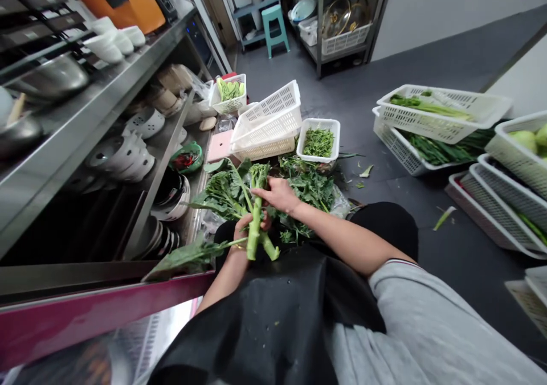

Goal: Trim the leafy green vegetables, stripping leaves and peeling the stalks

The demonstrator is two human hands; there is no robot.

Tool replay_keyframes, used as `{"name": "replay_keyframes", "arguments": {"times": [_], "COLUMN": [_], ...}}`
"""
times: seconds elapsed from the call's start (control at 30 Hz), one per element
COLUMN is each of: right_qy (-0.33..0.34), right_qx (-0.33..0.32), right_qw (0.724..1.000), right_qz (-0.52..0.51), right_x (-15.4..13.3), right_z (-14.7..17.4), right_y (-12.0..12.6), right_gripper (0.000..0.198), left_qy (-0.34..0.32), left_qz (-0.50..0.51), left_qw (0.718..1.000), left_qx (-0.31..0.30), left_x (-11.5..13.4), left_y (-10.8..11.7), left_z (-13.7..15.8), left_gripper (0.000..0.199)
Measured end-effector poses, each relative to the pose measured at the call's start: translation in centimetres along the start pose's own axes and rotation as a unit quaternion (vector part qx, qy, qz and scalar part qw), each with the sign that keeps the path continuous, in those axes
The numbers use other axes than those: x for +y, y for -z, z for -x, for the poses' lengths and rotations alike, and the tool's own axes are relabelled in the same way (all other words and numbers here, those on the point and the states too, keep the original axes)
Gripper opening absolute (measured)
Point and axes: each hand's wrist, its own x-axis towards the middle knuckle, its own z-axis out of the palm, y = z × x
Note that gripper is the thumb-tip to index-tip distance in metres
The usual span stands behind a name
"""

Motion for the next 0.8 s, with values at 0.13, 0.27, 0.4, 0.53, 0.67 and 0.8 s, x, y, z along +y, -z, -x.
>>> {"name": "replay_keyframes", "arguments": {"times": [0.13,0.27,0.4,0.53,0.67,0.8], "right_qy": [0.064,0.187,0.092,0.027,0.079,0.182], "right_qx": [0.053,-0.083,-0.152,-0.131,-0.048,-0.033], "right_qw": [0.957,0.918,0.922,0.98,0.992,0.966], "right_qz": [0.28,0.339,0.344,0.149,0.084,0.182], "right_x": [0.1,1.2,3.6,2.7,-1.2,-2.6], "right_z": [1.7,5.4,5.7,2.2,2.6,5.7], "right_y": [-0.1,0.5,2.8,4.2,2.0,0.0], "right_gripper": [0.032,0.024,0.036,0.045,0.037,0.026], "left_qy": [-0.016,-0.075,-0.114,-0.096,-0.108,-0.15], "left_qz": [-0.002,0.022,0.026,-0.001,-0.007,-0.052], "left_qw": [1.0,0.997,0.993,0.995,0.994,0.985], "left_qx": [0.02,0.016,0.0,0.01,0.033,0.062], "left_x": [0.5,1.9,3.0,2.2,1.5,2.1], "left_y": [-0.5,-0.6,-0.2,-0.6,-1.5,-1.8], "left_z": [-0.6,-1.3,-0.8,-0.4,-0.9,-1.1], "left_gripper": [0.04,0.042,0.047,0.044,0.038,0.037]}}
